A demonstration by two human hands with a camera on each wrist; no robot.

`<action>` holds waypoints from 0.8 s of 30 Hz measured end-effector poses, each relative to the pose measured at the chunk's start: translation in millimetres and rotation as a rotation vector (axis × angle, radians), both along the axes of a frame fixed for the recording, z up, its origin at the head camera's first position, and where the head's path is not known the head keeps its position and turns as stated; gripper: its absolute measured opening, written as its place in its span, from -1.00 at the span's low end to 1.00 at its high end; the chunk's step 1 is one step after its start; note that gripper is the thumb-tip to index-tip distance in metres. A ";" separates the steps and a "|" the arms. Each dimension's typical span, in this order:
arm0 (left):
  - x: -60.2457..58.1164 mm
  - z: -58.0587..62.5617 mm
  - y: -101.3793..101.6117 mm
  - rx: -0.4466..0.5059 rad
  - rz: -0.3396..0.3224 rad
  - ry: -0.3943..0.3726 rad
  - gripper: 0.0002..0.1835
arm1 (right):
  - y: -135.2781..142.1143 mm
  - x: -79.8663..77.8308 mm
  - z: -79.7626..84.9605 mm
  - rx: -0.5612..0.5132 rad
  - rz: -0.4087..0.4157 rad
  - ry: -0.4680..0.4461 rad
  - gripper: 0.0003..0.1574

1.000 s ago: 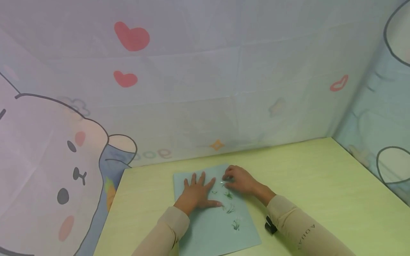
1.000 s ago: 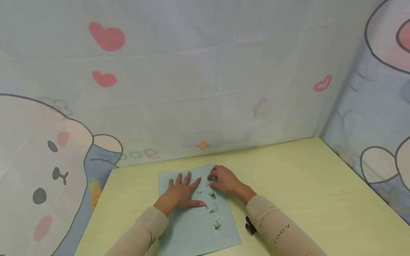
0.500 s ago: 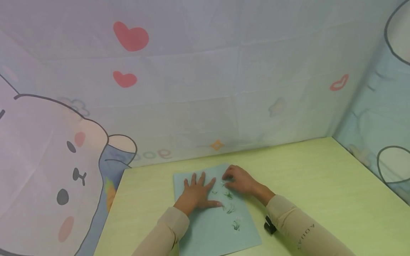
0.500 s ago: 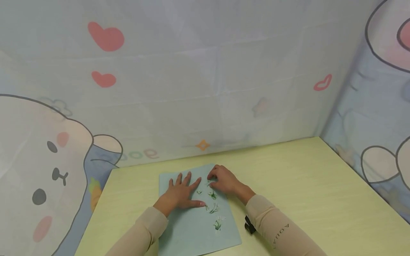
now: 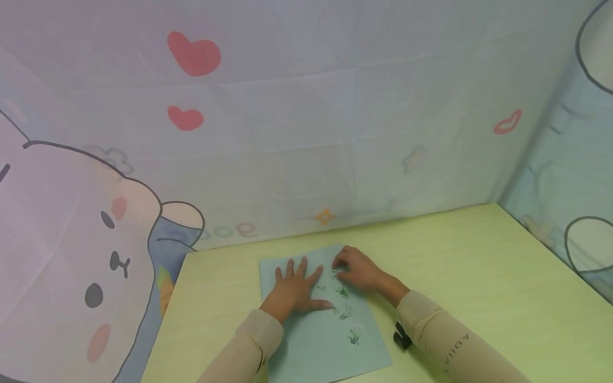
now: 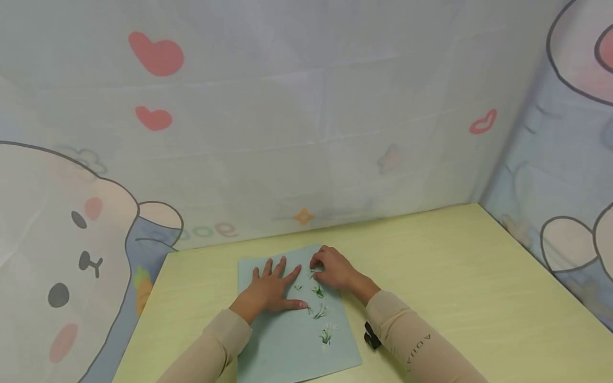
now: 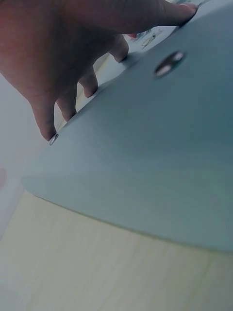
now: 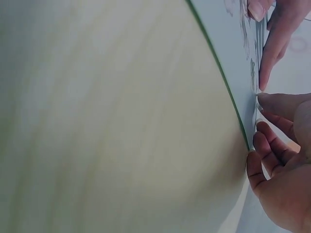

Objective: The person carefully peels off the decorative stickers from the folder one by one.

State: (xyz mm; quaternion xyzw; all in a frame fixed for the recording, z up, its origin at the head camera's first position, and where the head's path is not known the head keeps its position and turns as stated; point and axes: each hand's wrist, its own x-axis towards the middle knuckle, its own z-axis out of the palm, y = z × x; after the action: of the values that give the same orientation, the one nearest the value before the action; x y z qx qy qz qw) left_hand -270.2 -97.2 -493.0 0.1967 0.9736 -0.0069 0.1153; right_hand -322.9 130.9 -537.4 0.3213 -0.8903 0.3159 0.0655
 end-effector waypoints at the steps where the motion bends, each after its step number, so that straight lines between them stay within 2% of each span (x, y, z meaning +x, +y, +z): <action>1: -0.1 -0.5 -0.1 0.000 0.000 0.001 0.10 | -0.3 -0.4 -0.1 0.000 -0.001 -0.002 -0.82; 13: -1.5 -3.7 -1.1 -0.002 0.004 0.006 0.11 | -6.0 -0.1 5.6 -0.018 -0.003 -0.020 -0.86; 24: 0.0 -1.1 0.1 -0.004 0.002 0.004 0.10 | -8.4 2.3 5.7 -0.022 -0.024 -0.064 -0.87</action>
State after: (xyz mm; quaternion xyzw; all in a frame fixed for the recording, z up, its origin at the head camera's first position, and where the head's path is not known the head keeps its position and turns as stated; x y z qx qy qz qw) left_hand -270.2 -97.1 -494.1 0.1953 0.9741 -0.0092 0.1138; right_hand -320.6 122.5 -531.7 0.2997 -0.8923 0.3349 0.0440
